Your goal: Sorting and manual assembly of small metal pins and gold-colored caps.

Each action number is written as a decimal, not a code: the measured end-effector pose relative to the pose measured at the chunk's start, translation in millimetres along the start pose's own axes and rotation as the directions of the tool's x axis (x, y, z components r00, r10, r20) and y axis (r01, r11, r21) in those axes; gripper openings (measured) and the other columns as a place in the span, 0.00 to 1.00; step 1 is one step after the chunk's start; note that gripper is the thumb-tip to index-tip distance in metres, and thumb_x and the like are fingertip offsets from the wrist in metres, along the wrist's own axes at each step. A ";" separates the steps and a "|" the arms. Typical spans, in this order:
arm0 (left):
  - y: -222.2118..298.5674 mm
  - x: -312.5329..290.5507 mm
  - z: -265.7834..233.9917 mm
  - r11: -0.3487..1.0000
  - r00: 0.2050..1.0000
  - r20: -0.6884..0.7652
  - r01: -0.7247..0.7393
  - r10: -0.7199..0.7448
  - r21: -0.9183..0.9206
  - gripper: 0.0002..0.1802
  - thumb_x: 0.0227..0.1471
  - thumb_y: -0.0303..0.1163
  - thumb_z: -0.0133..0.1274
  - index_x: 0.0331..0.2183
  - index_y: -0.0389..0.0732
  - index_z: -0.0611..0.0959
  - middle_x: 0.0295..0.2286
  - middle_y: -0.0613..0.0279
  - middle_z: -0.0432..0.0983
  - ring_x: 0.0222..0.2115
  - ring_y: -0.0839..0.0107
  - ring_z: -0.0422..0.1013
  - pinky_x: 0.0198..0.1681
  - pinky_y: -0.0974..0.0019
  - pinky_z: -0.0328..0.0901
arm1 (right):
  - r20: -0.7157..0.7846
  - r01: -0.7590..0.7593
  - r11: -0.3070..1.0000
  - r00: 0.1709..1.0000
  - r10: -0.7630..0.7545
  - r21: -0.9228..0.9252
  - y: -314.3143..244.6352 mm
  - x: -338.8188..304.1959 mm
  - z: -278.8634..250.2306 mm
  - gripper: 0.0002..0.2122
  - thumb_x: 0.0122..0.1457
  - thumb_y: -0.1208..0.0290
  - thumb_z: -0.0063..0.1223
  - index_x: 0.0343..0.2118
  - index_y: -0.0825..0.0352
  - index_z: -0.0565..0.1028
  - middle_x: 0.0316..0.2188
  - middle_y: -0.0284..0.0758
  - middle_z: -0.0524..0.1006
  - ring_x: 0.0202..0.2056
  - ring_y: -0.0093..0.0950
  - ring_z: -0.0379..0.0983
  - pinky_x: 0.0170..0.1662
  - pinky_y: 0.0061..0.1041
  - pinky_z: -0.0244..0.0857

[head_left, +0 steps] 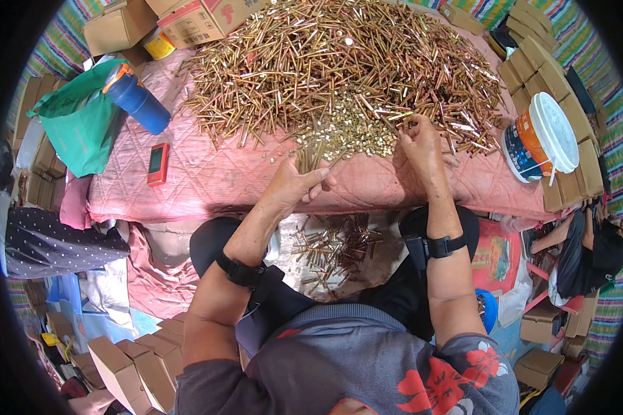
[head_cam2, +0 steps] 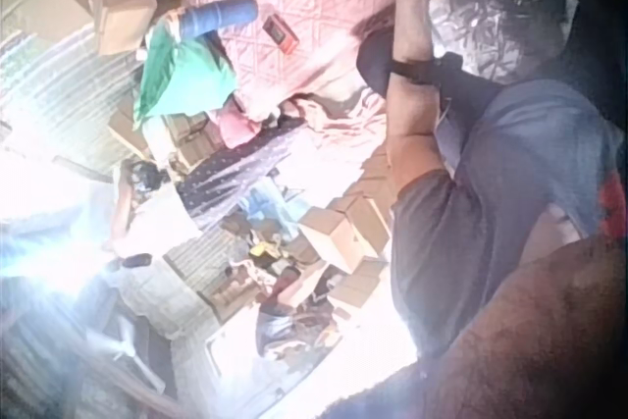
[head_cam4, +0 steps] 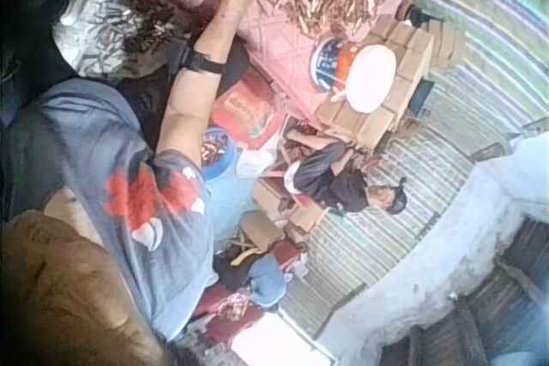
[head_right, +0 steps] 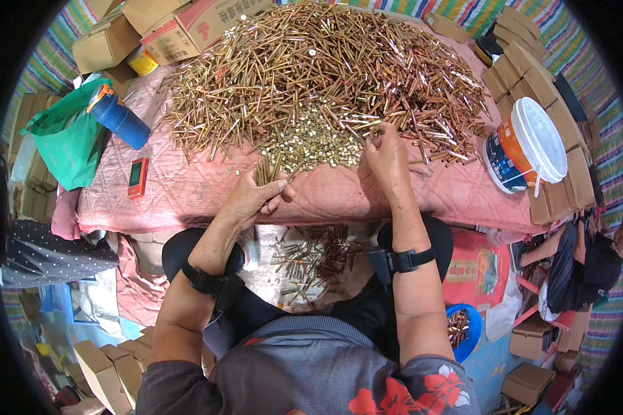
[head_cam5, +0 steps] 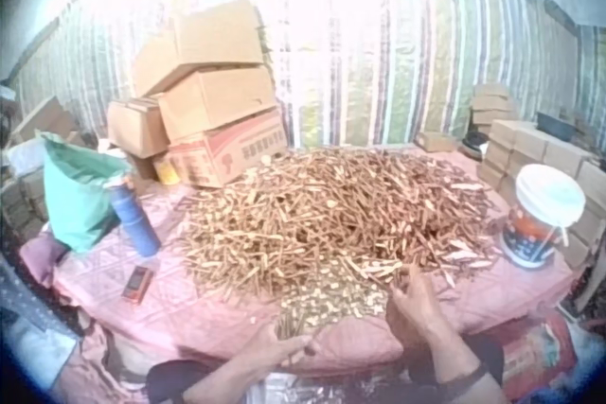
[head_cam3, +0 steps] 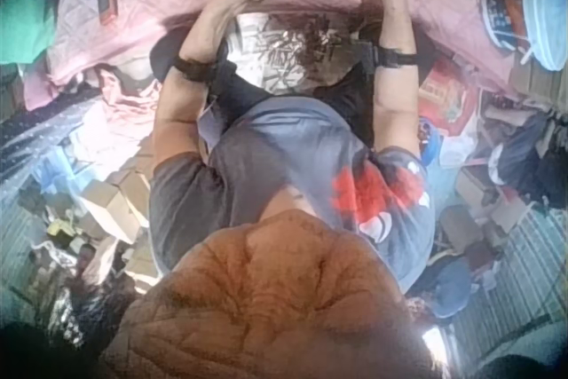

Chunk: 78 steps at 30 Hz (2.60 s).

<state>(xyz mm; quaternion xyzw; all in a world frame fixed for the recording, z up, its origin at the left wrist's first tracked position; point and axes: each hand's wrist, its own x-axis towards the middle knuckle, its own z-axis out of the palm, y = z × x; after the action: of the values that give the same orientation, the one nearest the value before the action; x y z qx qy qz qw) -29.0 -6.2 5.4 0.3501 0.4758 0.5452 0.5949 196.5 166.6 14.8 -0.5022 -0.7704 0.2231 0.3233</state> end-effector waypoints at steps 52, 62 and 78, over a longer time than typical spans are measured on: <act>3.2 2.3 4.0 0.961 0.987 -0.159 -0.032 -0.013 -0.275 0.11 0.53 0.25 0.53 0.39 0.35 0.73 0.28 0.53 0.78 0.17 0.79 0.67 0.14 0.81 0.58 | 0.306 0.361 0.910 0.860 -0.409 0.203 -51.9 -39.2 37.7 0.06 0.48 0.76 0.58 0.30 0.68 0.76 0.26 0.39 0.74 0.30 0.37 0.73 0.32 0.30 0.67; 1.9 3.1 3.5 0.973 0.989 -0.148 -0.009 -0.026 -0.230 0.10 0.52 0.27 0.55 0.37 0.36 0.74 0.27 0.53 0.78 0.17 0.79 0.67 0.14 0.80 0.57 | 0.194 0.386 0.899 0.885 -0.424 0.207 -48.6 -39.1 44.9 0.06 0.47 0.78 0.58 0.30 0.69 0.76 0.26 0.39 0.74 0.29 0.37 0.73 0.31 0.30 0.67; 1.1 0.3 2.5 0.993 0.997 -0.056 0.049 -0.056 -0.112 0.10 0.53 0.26 0.54 0.37 0.34 0.74 0.25 0.53 0.77 0.15 0.79 0.67 0.14 0.81 0.56 | 0.540 -0.419 0.510 0.835 -0.110 0.751 -48.1 -37.8 33.0 0.08 0.57 0.77 0.54 0.39 0.71 0.76 0.26 0.30 0.77 0.25 0.16 0.72 0.28 0.13 0.66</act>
<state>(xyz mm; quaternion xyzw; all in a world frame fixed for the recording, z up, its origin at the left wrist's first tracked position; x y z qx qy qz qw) -26.9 -5.5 7.1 0.2877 0.4714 0.5649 0.6132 153.2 112.2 13.8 -0.2688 -0.5682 0.7254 0.2805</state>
